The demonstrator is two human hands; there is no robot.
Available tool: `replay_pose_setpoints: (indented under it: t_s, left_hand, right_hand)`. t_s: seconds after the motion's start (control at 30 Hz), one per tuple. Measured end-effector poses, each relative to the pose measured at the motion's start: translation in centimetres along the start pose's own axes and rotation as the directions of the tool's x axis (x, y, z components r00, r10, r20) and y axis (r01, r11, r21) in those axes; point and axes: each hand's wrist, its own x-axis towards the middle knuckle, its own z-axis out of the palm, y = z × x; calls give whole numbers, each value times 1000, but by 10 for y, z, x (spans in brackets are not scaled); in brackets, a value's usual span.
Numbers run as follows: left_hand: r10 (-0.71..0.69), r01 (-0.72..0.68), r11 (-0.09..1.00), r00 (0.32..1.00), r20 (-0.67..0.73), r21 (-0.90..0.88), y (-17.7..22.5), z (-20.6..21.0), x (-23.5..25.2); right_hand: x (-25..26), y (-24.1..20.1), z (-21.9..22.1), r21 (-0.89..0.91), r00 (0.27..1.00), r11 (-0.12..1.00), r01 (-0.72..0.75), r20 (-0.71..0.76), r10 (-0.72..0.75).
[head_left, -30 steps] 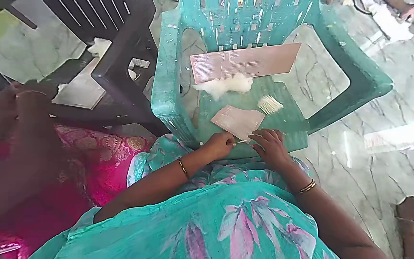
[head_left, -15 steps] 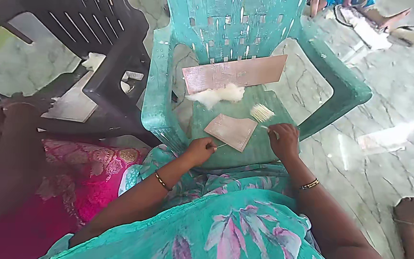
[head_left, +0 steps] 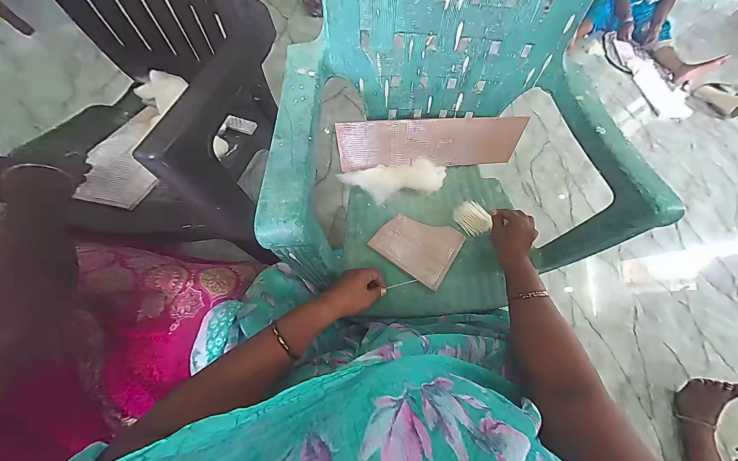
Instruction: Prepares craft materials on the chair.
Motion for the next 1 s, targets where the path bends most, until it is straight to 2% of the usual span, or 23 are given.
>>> replay_pose_setpoints:
  t_s: [0.1, 0.23, 0.3, 0.43, 0.53, 0.73, 0.77, 0.87, 1.0]
  left_hand:
    - [-2, 1, 1000, 1000, 24, 24, 3, -2, 1]
    - [-14, 11, 999, 998, 67, 37, 6, -7, 3]
    - [-12, 9, 999, 997, 82, 35, 5, -8, 4]
    - [6, -8, 1000, 996, 85, 26, 5, -9, 2]
    - [24, -28, 999, 996, 80, 37, 6, -6, 0]
    - [90, -92, 996, 993, 74, 16, 2, -4, -1]
    - [105, -105, 994, 992, 68, 5, 0, -3, -1]
    - [129, -129, 992, 989, 64, -13, -3, -4, 0]
    - [126, -126, 992, 988, 90, 0, -2, -8, 0]
  right_hand:
    - [-8, 6, -4, 8, 1000, 1000, 13, -26, -13]
    - [-15, 15, 2, -68, 968, 967, 244, 79, -239]
    - [-16, 19, 7, -114, 962, 959, 258, 126, -243]
    - [-12, 14, 5, -37, 969, 969, 245, -36, -246]
    - [-2, -7, 1, -19, 945, 951, 309, -105, -309]
    - [26, -79, 23, -26, 880, 881, 473, 53, -471]
    - [30, -90, 32, -50, 888, 887, 460, 63, -456]
    - [44, -110, 58, -102, 950, 948, 303, 107, -292]
    - [54, -112, 83, -176, 977, 968, 178, 148, -153]
